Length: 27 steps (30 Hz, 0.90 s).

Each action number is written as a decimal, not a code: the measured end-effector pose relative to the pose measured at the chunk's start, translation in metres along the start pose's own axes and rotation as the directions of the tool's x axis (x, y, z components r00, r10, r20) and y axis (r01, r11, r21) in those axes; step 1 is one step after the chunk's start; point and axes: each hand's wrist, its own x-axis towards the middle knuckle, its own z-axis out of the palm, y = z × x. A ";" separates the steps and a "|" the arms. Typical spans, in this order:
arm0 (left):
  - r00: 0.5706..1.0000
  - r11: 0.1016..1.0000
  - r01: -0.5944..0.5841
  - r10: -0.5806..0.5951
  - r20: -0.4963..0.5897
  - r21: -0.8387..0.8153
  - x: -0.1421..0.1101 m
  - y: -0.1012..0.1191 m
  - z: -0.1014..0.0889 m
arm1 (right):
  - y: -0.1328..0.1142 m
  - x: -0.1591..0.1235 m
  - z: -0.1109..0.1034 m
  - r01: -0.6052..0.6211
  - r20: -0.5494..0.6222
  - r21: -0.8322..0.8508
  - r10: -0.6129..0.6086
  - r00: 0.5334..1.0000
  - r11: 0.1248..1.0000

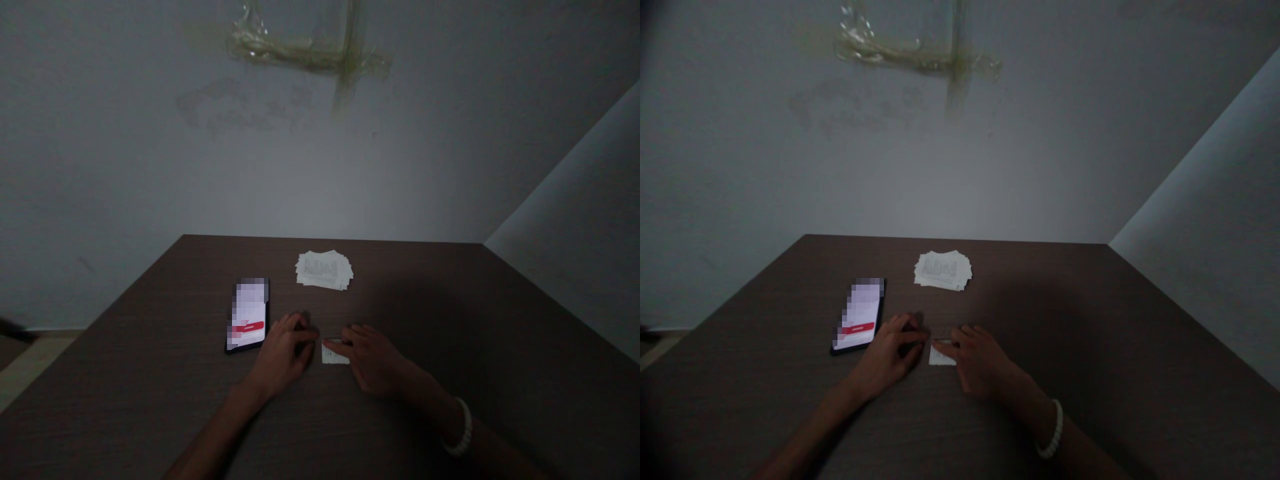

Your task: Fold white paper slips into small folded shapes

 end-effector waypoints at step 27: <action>0.973 0.976 -0.207 0.199 0.121 0.059 -0.006 0.013 0.002 | 0.015 -0.008 0.017 -0.105 -0.277 0.356 0.212 0.937 0.928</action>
